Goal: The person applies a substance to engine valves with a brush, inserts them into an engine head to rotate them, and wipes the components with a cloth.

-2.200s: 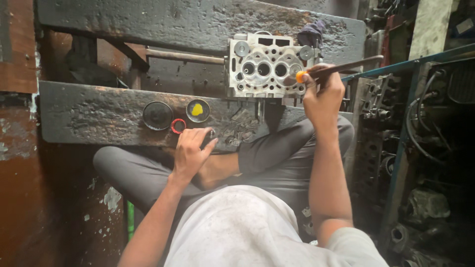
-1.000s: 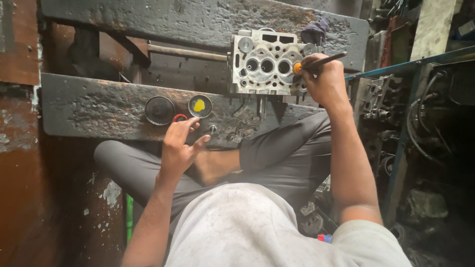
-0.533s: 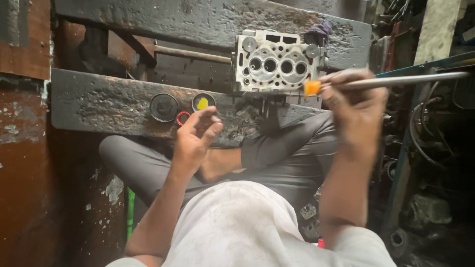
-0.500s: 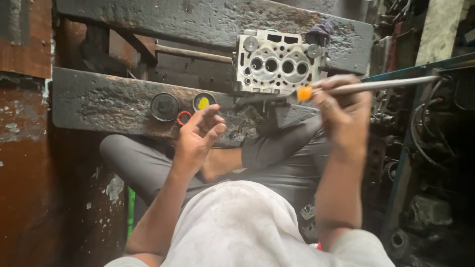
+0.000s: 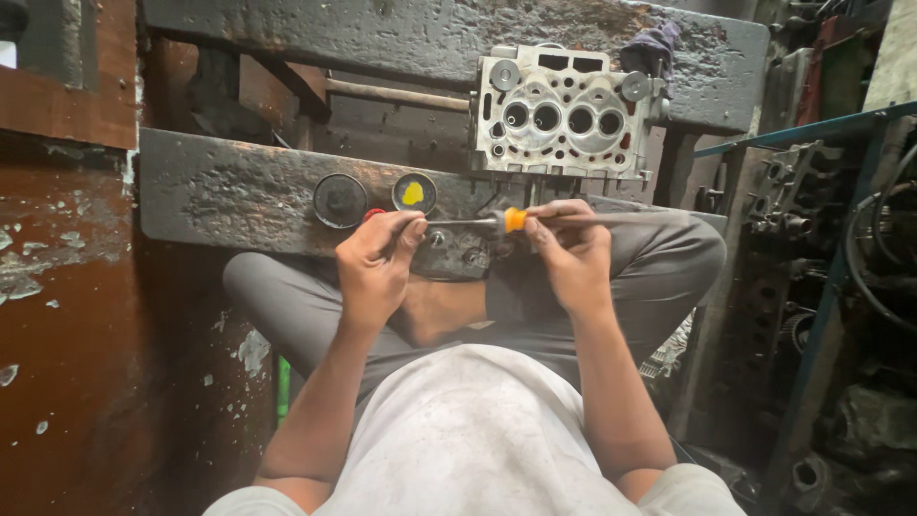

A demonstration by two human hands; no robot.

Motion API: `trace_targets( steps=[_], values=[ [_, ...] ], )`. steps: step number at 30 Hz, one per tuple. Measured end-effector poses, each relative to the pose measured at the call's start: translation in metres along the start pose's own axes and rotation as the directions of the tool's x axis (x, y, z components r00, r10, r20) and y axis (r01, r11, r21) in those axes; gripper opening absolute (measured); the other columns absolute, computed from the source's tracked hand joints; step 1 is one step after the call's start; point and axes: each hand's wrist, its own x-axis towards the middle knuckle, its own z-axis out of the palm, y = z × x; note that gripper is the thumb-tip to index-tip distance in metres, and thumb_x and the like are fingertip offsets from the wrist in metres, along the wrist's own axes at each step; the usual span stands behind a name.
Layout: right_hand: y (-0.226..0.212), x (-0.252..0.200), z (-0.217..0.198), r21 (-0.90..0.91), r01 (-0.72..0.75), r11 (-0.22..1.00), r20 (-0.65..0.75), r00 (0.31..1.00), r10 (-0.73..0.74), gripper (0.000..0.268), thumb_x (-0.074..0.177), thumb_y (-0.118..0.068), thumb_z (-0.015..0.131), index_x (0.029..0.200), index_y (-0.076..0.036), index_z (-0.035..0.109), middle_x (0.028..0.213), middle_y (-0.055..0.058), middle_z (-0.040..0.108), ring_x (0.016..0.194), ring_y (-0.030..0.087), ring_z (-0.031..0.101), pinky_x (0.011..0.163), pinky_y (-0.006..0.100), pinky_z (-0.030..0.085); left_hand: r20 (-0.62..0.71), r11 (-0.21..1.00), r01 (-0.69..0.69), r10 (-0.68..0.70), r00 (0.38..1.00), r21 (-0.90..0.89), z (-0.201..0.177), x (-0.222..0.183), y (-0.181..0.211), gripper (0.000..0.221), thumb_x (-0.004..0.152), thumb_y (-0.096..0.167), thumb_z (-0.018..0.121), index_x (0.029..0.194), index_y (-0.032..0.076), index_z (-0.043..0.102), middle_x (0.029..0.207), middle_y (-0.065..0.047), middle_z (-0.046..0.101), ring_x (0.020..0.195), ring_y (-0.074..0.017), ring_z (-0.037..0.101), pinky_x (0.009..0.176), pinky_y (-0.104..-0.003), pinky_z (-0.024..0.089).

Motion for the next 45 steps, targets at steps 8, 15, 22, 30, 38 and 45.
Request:
trace_targets(
  steps=[8, 15, 22, 30, 38, 45],
  values=[
    [-0.022, -0.004, -0.003, -0.598, 0.428, 0.678, 0.130, 0.886, -0.445, 0.019, 0.096, 0.004, 0.077, 0.112, -0.001, 0.068, 0.108, 0.014, 0.066, 0.094, 0.019, 0.068, 0.079, 0.027, 0.055, 0.284, 0.836, -0.401, 0.309, 0.908, 0.373, 0.019, 0.021, -0.045, 0.013, 0.096, 0.011, 0.073, 0.103, 0.001, 0.071, 0.098, -0.013, 0.072, 0.094, -0.0325, 0.068, 0.084, -0.041, 0.054],
    [-0.026, -0.022, -0.006, -0.653, 0.340, 0.677, 0.270, 0.939, -0.212, 0.035, 0.097, 0.006, 0.069, 0.130, -0.007, 0.069, 0.109, 0.011, 0.070, 0.094, 0.024, 0.072, 0.085, 0.031, 0.056, 0.351, 0.826, -0.416, 0.288, 0.891, 0.379, 0.031, 0.023, -0.077, 0.015, 0.095, 0.011, 0.073, 0.106, 0.001, 0.070, 0.098, -0.014, 0.069, 0.094, -0.0331, 0.066, 0.086, -0.043, 0.052],
    [-0.021, -0.031, 0.002, -0.669, 0.640, 0.378, 0.589, 0.766, -0.257, 0.079, 0.073, 0.018, 0.057, 0.149, -0.004, 0.048, 0.149, 0.021, 0.049, 0.134, 0.041, 0.054, 0.114, 0.046, 0.047, 0.292, 0.868, -0.310, 0.204, 0.934, 0.387, 0.023, 0.025, -0.048, 0.030, 0.092, 0.018, 0.078, 0.112, -0.002, 0.069, 0.096, -0.017, 0.069, 0.093, -0.0353, 0.065, 0.084, -0.044, 0.052],
    [-0.017, -0.033, 0.018, -0.572, 0.720, 0.394, 0.662, 0.688, -0.297, 0.075, 0.074, 0.011, 0.064, 0.146, -0.008, 0.053, 0.154, 0.021, 0.046, 0.132, 0.042, 0.055, 0.110, 0.048, 0.050, 0.402, 0.864, -0.446, 0.332, 0.853, 0.233, 0.002, 0.005, 0.005, 0.060, 0.083, 0.029, 0.081, 0.131, -0.001, 0.060, 0.122, -0.019, 0.063, 0.112, -0.0365, 0.064, 0.094, -0.043, 0.054],
    [-0.032, -0.034, 0.039, -0.408, 0.806, 0.429, 0.727, 0.571, -0.381, 0.052, 0.074, 0.009, 0.064, 0.123, -0.005, 0.058, 0.151, 0.024, 0.049, 0.122, 0.042, 0.060, 0.104, 0.049, 0.052, 0.447, 0.844, -0.426, 0.260, 0.856, 0.325, 0.004, -0.002, -0.001, 0.037, 0.084, 0.004, 0.072, 0.120, 0.005, 0.067, 0.117, -0.009, 0.070, 0.103, -0.0305, 0.067, 0.090, -0.041, 0.054],
    [-0.014, -0.028, 0.035, -0.498, 0.607, 0.619, 0.375, 0.794, -0.478, 0.039, 0.091, 0.016, 0.052, 0.122, -0.002, 0.065, 0.131, 0.021, 0.059, 0.105, 0.034, 0.070, 0.093, 0.037, 0.059, 0.221, 0.860, -0.350, 0.284, 0.933, 0.371, -0.022, -0.008, -0.010, 0.027, 0.088, 0.012, 0.079, 0.112, 0.004, 0.071, 0.103, -0.013, 0.071, 0.097, -0.0321, 0.066, 0.085, -0.043, 0.053]
  ],
)
